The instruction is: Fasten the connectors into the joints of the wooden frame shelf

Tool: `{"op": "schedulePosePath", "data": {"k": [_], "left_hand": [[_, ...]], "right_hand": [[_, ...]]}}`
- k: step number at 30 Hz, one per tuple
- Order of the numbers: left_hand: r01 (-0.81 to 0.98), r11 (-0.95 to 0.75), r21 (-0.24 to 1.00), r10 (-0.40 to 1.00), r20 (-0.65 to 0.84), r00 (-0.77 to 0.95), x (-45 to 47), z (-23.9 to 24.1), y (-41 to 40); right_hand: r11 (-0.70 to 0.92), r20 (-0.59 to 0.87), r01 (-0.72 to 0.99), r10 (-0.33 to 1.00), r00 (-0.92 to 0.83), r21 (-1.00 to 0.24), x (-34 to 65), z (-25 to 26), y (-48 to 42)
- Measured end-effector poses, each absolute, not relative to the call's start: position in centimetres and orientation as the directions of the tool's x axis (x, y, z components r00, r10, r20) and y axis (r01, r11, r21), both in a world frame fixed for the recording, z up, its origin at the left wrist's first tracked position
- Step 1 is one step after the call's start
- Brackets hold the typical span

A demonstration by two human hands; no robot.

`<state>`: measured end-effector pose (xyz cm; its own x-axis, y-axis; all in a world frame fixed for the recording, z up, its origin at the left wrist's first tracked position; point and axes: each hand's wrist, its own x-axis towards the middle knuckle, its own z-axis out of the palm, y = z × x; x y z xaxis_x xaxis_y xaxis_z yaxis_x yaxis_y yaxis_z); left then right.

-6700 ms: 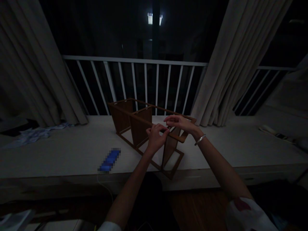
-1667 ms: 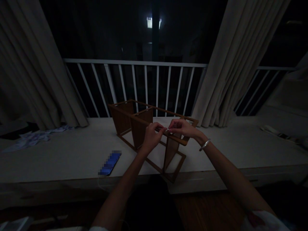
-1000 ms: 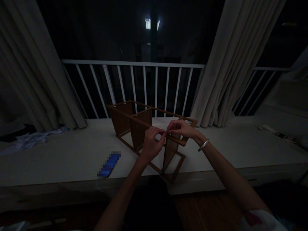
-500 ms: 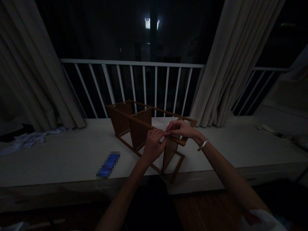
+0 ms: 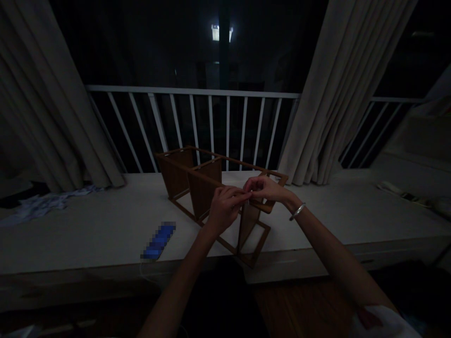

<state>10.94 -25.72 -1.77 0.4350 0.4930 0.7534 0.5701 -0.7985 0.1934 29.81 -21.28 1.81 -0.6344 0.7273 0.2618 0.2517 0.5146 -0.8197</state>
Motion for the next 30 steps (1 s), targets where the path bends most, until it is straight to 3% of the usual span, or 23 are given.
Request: {"op": "schedulePosePath", "data": {"k": [20,30], "left_hand": [[0.539,-0.833,0.128,0.416,0.786,0.457,11.5,-1.7,-25.0],[0.389,-0.889,0.241,0.398,0.826,0.398,12.2,-1.6,-24.9]], "right_hand": [[0.513,0.242,0.256,0.714,-0.657,-0.819,29.8,1.8,-21.3],[0.514,0.267,0.148,0.646,-0.716,-0.845,30.0,1.6,-21.0]]}}
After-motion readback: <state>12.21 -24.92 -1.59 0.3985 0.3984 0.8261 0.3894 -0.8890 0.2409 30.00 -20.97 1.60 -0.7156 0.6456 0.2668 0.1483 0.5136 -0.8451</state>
